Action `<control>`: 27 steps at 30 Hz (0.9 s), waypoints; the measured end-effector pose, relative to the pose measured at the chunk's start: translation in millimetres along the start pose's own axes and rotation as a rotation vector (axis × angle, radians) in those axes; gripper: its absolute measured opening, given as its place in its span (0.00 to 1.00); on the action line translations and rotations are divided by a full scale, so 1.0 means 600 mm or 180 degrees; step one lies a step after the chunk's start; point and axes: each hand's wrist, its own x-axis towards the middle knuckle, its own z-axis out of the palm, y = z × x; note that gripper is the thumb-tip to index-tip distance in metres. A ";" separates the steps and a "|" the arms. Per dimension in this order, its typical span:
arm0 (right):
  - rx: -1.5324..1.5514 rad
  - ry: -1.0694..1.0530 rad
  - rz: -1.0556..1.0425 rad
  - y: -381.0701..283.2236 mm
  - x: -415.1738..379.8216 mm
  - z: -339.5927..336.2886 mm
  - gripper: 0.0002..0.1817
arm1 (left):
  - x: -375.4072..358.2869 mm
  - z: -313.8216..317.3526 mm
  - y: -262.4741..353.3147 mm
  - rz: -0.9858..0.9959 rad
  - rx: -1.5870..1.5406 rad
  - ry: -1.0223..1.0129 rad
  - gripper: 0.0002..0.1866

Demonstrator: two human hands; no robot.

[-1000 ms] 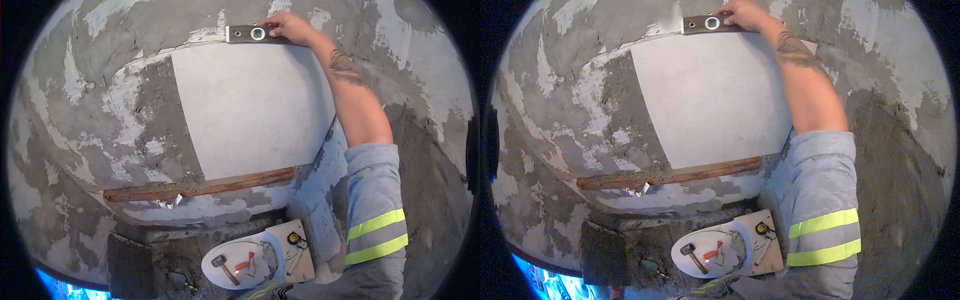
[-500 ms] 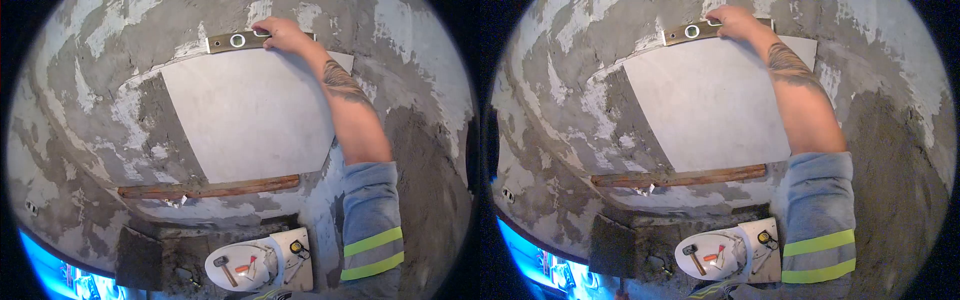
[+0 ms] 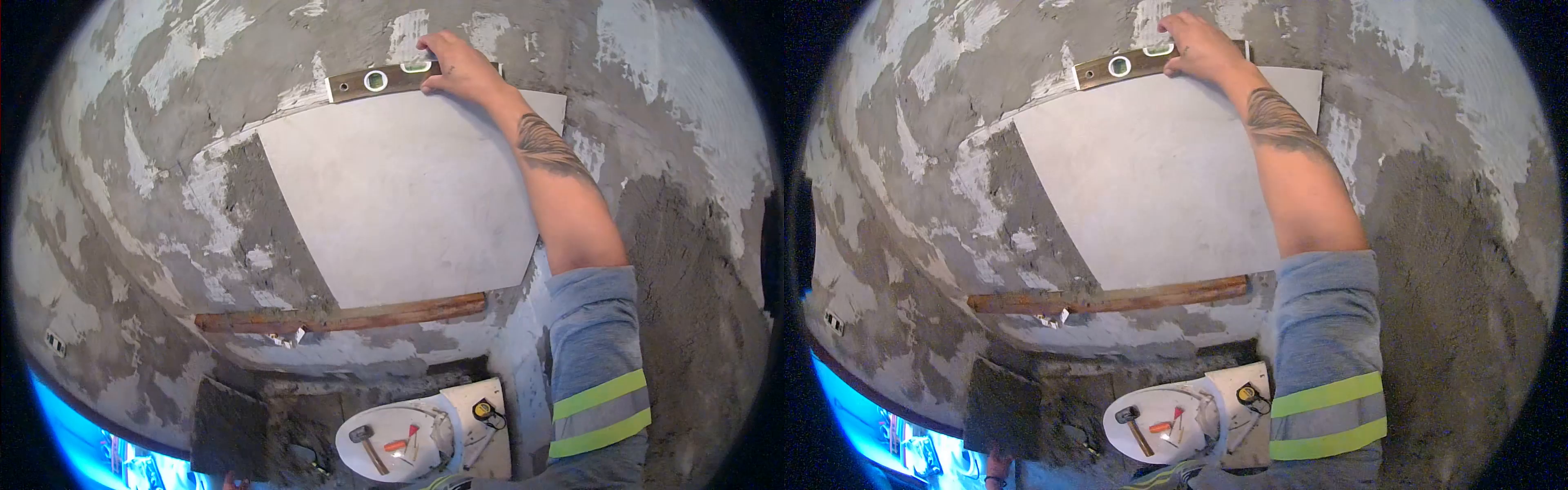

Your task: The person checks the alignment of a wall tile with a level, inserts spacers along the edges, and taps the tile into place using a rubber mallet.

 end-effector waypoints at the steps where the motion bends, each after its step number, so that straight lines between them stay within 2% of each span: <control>1: 0.0010 0.0008 -0.0001 0.002 -0.001 -0.001 0.36 | -0.001 -0.002 0.001 -0.0060 0.0058 -0.0001 0.31; 11: -0.0024 -0.0139 0.0106 0.008 0.002 -0.006 0.35 | -0.035 -0.006 -0.020 -0.0547 0.0373 -0.0087 0.32; 17: -0.0135 -0.0093 0.0058 0.004 -0.003 -0.003 0.34 | -0.049 -0.009 -0.042 -0.0601 0.0479 -0.0112 0.32; 21: -0.0204 -0.0227 -0.0031 0.004 -0.001 -0.003 0.34 | -0.020 -0.016 -0.042 -0.0195 0.0544 -0.0042 0.32; 24: -0.0238 -0.0184 -0.0087 0.006 0.000 0.004 0.33 | 0.068 -0.023 -0.019 0.0926 0.0945 0.0261 0.32; 25: -0.0327 -0.0156 -0.0089 0.005 0.000 0.006 0.33 | 0.085 -0.035 0.042 0.0961 0.0654 0.0161 0.33; 26: -0.0424 -0.0129 -0.0092 0.003 0.000 0.006 0.32 | 0.076 -0.054 0.169 0.0988 0.0363 0.0059 0.33; 27: -0.0440 -0.0142 -0.0089 0.000 -0.001 0.003 0.32 | 0.084 -0.059 0.246 0.1350 0.0686 0.0303 0.34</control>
